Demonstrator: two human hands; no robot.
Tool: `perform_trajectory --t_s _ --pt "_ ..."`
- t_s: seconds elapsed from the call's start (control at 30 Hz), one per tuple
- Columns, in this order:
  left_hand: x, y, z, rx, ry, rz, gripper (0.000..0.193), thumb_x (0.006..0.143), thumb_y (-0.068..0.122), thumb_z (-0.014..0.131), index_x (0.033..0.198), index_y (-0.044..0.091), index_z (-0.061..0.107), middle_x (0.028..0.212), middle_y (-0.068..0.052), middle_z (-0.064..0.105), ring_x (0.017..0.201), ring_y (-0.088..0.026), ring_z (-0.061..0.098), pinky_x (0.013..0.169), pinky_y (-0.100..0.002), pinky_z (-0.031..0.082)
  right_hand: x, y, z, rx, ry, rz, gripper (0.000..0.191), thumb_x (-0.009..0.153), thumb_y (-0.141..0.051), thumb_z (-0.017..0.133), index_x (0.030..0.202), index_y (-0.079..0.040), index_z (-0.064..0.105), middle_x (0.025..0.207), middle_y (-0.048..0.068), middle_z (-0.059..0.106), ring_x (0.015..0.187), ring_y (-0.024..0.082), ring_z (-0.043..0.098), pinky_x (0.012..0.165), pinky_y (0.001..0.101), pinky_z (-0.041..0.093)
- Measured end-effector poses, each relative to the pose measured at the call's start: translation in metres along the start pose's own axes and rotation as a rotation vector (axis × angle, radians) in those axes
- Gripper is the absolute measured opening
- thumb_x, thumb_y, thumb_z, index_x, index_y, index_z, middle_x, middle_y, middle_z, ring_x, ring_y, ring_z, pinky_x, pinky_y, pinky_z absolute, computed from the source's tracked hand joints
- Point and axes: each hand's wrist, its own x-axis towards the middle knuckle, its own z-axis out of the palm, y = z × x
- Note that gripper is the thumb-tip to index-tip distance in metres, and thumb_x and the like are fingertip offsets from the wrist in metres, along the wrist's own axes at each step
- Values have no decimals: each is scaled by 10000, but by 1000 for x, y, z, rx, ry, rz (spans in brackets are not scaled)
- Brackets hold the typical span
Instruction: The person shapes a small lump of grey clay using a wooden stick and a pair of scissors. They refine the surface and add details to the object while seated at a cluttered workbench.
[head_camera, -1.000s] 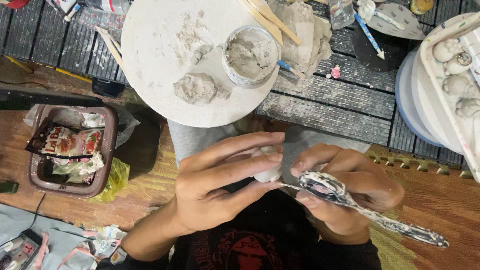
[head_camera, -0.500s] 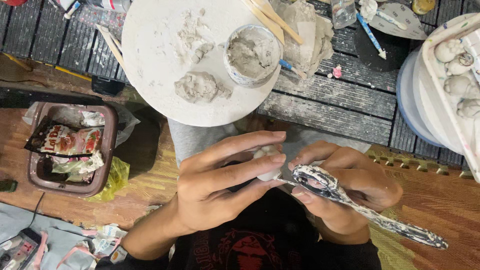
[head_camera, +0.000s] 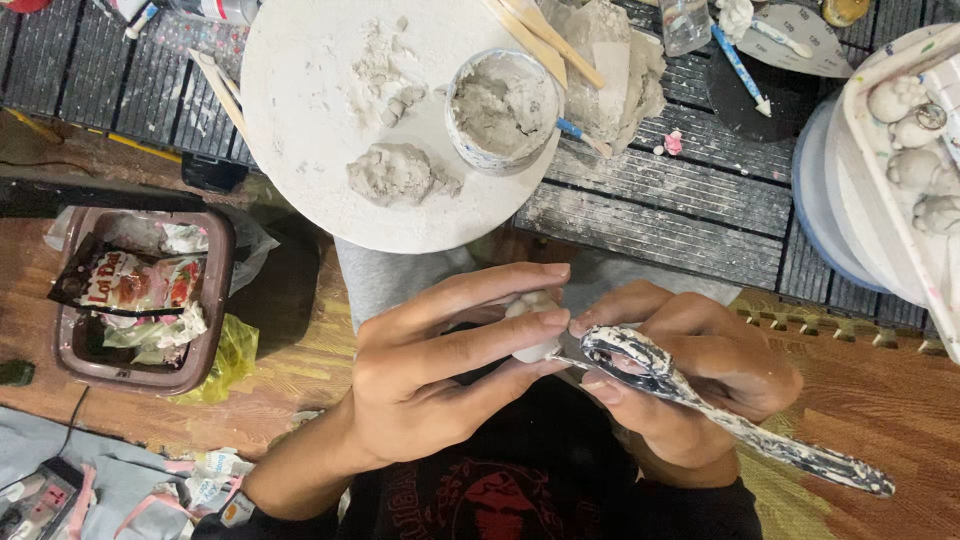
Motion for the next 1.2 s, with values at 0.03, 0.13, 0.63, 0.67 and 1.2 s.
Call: perform_trajectory --t_s 0.03,0.13,0.63,0.67,1.2 --pt "0 0 0 2 -1 -3 347 931 -13 829 1256 32 717 1398 -204 658 1202 -278 746 1023 -333 653 0 0 0 1 8 -2 256 855 0 842 1051 -15 678 960 124 725 926 305 774 762 444 674" --pt "0 1 0 3 -2 -12 347 927 -10 831 1252 33 720 1395 -203 661 1195 -275 748 1015 -330 654 -1 -1 -2 -9 -11 4 266 869 20 840 1073 -8 672 942 132 721 930 307 777 751 440 675" --pt "-1 2 -1 -10 2 -18 342 923 -20 841 1240 25 722 1400 -211 661 1161 -254 763 996 -319 660 1 -3 0 7 7 25 237 861 35 829 1050 15 687 930 148 710 914 316 769 747 466 665" --pt "-1 2 -1 -14 1 -20 344 921 -20 842 1241 24 721 1401 -213 660 1158 -254 763 995 -319 660 1 -3 0 11 9 24 234 859 39 828 1047 17 688 925 148 709 909 317 769 744 469 665" --pt "-2 2 -1 9 1 -3 350 911 -7 855 1235 33 727 1385 -198 676 1140 -241 769 981 -307 661 0 -5 -1 44 22 36 255 855 72 816 1067 0 694 925 123 701 887 309 766 705 439 660"
